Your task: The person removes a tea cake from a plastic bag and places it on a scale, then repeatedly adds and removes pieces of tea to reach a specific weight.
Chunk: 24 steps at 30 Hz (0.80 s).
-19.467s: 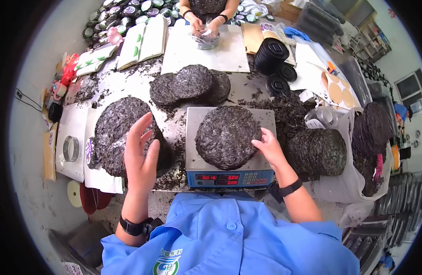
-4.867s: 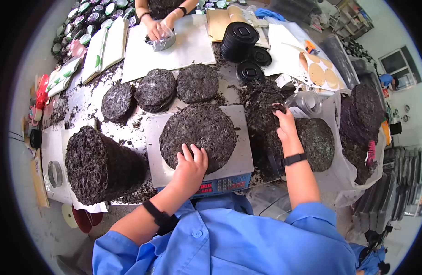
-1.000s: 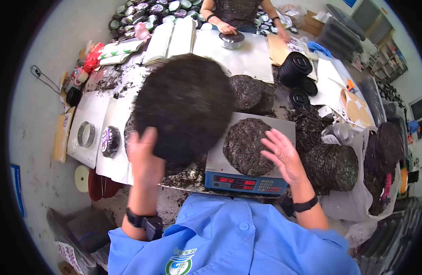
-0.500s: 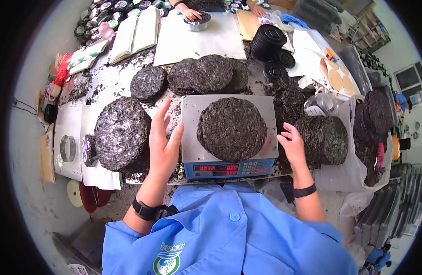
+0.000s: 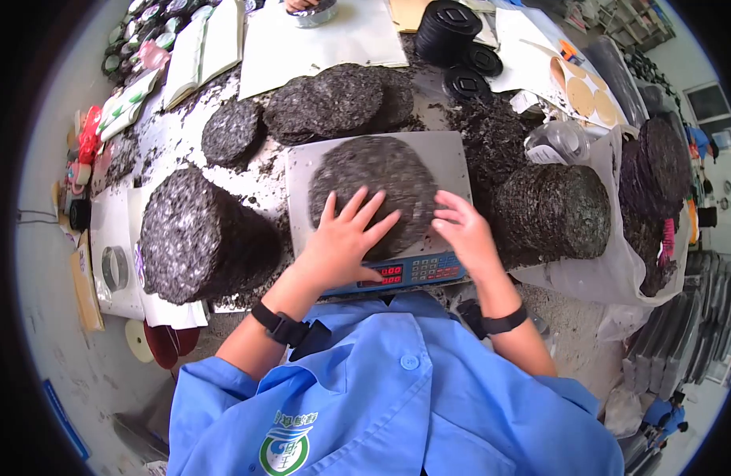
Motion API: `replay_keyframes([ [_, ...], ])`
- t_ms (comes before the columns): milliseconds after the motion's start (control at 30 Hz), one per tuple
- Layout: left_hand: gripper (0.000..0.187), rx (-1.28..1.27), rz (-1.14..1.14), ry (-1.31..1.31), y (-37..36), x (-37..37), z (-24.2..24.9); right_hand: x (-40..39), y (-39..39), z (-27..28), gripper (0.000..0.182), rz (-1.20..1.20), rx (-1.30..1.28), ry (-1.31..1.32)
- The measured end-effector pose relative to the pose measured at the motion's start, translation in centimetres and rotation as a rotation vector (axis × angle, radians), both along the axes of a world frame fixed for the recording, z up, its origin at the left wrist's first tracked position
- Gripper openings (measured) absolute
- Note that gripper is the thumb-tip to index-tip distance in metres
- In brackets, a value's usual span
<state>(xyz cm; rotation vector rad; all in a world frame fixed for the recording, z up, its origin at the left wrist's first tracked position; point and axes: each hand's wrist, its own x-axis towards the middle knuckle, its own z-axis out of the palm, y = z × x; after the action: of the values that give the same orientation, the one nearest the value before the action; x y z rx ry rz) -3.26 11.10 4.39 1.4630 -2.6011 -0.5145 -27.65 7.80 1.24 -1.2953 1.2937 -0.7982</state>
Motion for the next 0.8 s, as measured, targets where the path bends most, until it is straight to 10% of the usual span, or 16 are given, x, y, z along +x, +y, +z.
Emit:
replay_keyframes([
  [300,0.086,-0.028,-0.034,0.005,-0.6,0.3,-0.8,-10.7,3.7,-4.3,0.039,-0.387,0.184,0.058],
  [467,0.091,-0.087,0.053,-0.022,0.5,-1.0,-3.6,-12.5,4.0,-14.6,0.048,-0.461,0.326,0.461],
  [567,0.089,-0.111,0.075,-0.001,0.7,-1.3,-4.0,-11.4,0.6,-21.3,0.044,-0.569,0.214,0.257],
  [800,0.088,-0.104,0.088,0.052,0.5,-1.0,-3.5,-10.8,-2.1,-14.3,0.027,-0.551,0.147,-0.030],
])
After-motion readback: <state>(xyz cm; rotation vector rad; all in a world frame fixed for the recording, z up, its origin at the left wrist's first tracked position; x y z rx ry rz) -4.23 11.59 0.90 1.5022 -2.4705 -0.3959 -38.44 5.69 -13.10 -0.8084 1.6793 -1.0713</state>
